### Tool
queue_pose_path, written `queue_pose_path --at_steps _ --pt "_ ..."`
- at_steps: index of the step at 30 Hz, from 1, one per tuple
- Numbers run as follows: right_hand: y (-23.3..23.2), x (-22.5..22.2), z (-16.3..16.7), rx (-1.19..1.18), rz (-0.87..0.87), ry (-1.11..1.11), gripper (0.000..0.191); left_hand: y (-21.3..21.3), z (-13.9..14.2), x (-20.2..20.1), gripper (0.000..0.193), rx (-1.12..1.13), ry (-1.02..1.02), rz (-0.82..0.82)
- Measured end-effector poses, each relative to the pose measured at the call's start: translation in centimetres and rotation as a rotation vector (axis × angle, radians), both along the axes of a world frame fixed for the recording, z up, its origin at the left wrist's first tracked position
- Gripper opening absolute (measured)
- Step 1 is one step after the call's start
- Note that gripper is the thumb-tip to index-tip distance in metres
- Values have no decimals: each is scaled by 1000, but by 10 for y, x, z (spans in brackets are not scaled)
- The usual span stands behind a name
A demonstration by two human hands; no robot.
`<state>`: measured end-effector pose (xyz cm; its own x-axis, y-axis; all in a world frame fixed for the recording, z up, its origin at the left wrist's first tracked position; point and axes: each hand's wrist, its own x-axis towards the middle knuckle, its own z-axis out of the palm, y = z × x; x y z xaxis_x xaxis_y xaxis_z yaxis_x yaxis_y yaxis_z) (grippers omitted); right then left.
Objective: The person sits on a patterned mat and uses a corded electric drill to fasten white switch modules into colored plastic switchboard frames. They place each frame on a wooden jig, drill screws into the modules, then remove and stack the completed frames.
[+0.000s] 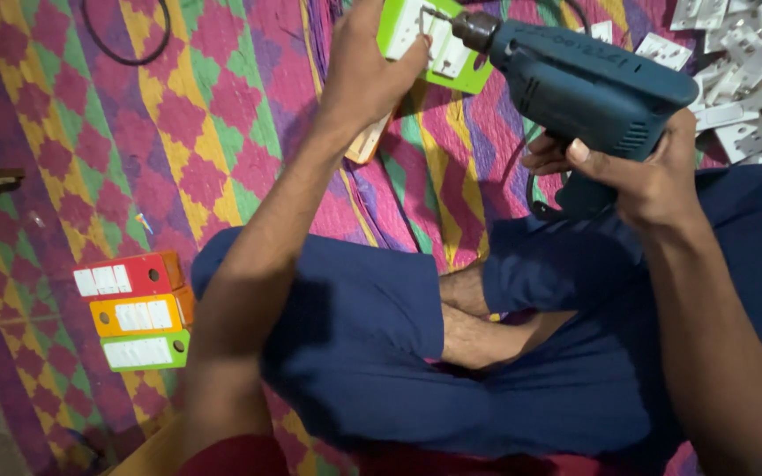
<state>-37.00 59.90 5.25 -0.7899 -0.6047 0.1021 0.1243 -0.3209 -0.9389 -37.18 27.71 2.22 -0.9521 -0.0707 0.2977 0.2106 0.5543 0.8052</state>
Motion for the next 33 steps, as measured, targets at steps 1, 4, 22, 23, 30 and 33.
queue_pose_path --at_steps 1,4,22,23,30,33 --pt "0 0 2 -1 -9 -15 35 0 3 -1 38 -5 14 -16" --pt "-2 1 5 -9 -28 -53 39 1 13 -1 47 6 6 -34" --pt "-1 3 14 34 -37 -81 42 7 16 0 29 27 -40 12" --pt "-2 5 14 56 -44 -33 43 8 16 0 32 -23 -23 29" --pt "0 16 25 141 -109 183 64 10 15 2 48 -196 149 39" --pt "3 20 27 152 -130 118 66 12 15 1 45 -211 117 2"
